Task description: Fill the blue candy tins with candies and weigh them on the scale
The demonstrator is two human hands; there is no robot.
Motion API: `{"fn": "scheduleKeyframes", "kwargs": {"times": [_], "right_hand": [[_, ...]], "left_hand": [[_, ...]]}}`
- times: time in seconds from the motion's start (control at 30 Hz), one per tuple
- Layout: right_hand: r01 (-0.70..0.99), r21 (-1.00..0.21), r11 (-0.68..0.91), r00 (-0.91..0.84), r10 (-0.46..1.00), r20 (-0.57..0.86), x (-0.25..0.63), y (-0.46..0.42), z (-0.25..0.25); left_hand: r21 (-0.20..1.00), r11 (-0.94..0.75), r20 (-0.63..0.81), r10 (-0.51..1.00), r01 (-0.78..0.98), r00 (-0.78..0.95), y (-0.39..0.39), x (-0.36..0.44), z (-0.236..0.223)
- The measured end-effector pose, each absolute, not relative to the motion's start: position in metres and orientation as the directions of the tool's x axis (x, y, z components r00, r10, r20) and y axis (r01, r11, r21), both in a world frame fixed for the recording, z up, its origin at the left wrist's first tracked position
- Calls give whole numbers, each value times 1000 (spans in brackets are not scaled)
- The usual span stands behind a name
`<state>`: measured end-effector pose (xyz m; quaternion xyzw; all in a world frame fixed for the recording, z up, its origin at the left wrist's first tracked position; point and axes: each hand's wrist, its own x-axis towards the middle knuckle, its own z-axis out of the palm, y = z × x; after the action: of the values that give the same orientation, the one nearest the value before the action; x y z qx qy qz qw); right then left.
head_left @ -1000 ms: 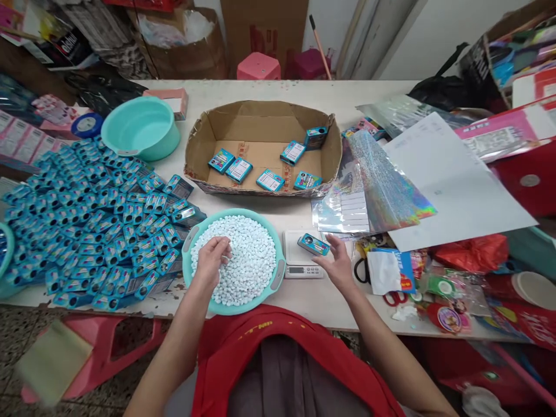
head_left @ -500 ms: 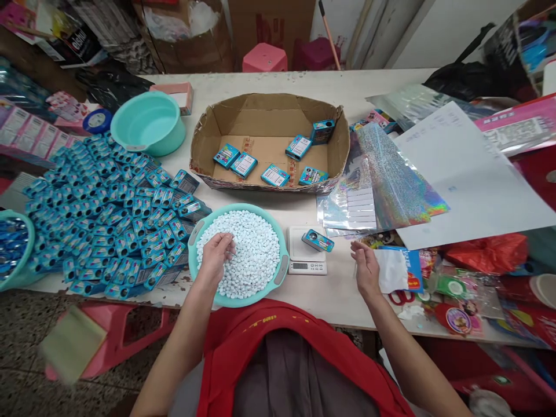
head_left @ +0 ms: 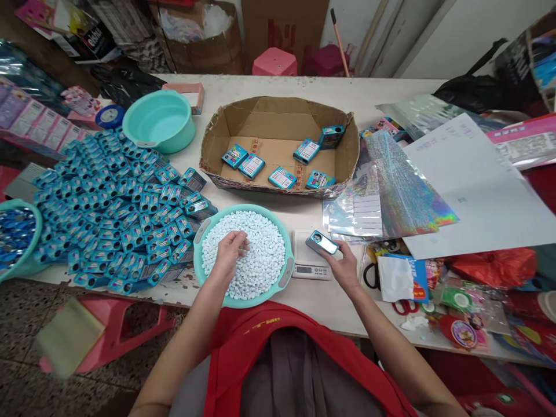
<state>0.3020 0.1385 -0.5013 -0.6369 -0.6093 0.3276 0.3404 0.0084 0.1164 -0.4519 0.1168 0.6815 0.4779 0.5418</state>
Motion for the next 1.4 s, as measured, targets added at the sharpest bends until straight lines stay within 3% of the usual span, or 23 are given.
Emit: {"fn": "scheduleKeyframes", "kwargs": {"times": [0.1,0.2,0.3,0.4,0.5,0.63,0.77,0.9,1.0,1.1,1.23,1.4], "right_hand": [[586,-788,191,-122,982,147,278,148,-462],[588,-710,387,-321,918,234,257,156,-428],[593,-659,461,-414,878,242,245,162,-423],[607,-639,472,-431,871,235,241,167,-431],[589,-646,486,-442,863,245,240,167,-431],[591,-623,512,-473,846,246,235,166,-419],[596,-608,525,-495,836,237,230,167,-414],[577,-658,483,-476,854,210,230,168,-418],[541,-732,415,-430,884,183,231,167,-420],[473,-824,312,-376,917,132,231,169,-422],[417,-875,244,-345,934,96,224,176,-427],[376,-896,236,-377,922,85,210,181,-428]], "left_hand": [[731,468,-652,693,-497,-307,125,32,-446],[579,425,-700,697,-696,-157,138,59,-439],[403,416,-739,673,-815,-22,149,77,-436],[341,397,-756,655,-852,2,152,79,-438],[439,391,-718,694,-809,-55,146,74,-439],[692,430,-573,816,-579,-78,140,66,-437],[817,410,-484,870,-405,-97,144,60,-441],[896,395,-429,888,-203,-165,146,50,-453],[920,375,-341,909,113,-239,141,39,-453],[877,287,-244,957,385,-157,135,25,-440],[917,228,-249,968,328,22,139,14,-416],[938,212,-223,975,273,9,158,13,-422]]}}
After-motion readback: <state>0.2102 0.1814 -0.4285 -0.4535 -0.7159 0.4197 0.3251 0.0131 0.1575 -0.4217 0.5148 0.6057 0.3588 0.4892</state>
